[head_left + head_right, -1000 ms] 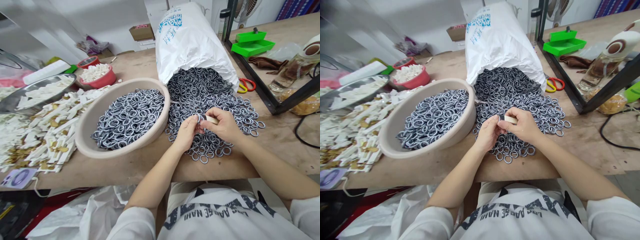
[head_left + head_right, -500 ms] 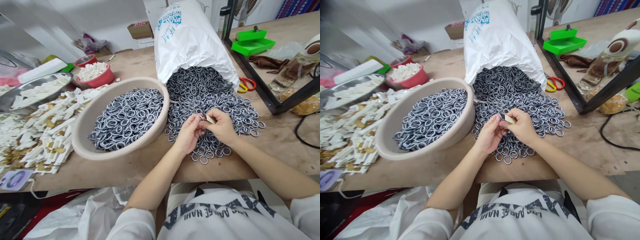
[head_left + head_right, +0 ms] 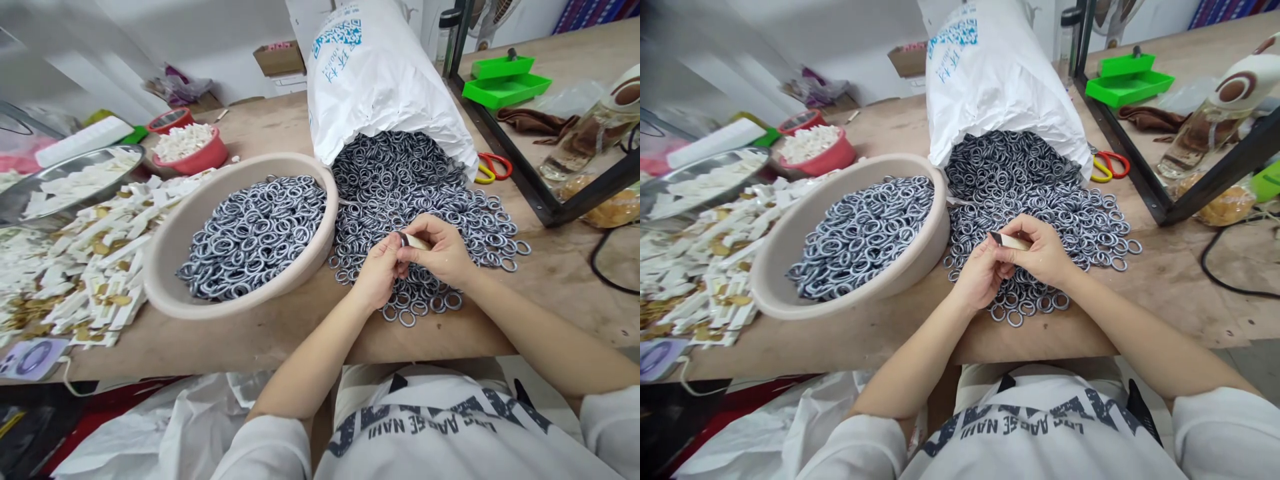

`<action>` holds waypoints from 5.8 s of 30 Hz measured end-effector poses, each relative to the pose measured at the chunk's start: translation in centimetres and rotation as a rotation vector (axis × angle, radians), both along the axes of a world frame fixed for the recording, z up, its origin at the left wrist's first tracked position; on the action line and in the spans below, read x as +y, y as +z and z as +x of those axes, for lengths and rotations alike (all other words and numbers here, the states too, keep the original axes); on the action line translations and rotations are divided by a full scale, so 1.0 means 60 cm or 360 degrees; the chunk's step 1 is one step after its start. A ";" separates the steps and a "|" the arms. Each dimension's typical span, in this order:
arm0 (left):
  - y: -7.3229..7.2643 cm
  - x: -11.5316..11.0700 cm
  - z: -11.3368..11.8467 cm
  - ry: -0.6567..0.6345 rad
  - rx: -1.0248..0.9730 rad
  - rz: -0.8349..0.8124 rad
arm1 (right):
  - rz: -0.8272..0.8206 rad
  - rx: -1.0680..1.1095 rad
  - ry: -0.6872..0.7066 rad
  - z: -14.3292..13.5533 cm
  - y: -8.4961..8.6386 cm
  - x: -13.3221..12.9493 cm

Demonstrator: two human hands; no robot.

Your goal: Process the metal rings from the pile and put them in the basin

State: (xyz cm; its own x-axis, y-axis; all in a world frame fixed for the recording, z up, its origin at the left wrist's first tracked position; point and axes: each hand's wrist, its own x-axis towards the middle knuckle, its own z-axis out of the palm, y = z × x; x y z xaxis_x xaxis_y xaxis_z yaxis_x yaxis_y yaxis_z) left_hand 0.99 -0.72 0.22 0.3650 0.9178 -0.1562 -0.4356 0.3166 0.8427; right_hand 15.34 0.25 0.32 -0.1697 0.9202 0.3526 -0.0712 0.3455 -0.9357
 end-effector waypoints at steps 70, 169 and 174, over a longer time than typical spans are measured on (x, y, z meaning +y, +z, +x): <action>0.014 0.006 -0.020 0.0075 -0.0055 -0.0143 | 0.0392 -0.0985 -0.0347 0.004 0.021 -0.017; 0.015 0.053 -0.067 0.0243 -0.0183 -0.0036 | 0.0132 -0.2080 -0.0465 -0.021 -0.003 0.123; 0.013 0.065 -0.080 0.0290 -0.0317 -0.0247 | 0.0115 -0.2185 -0.0449 -0.034 -0.007 0.143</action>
State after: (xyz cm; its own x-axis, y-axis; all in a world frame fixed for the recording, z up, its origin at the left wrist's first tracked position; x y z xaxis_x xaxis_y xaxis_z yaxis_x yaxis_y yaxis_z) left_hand -3.82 3.20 1.00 0.2340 0.9417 -0.2416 -0.6487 0.3364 0.6826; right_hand 13.32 8.83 -0.10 -0.2281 0.9678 0.1062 0.9526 0.2444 -0.1813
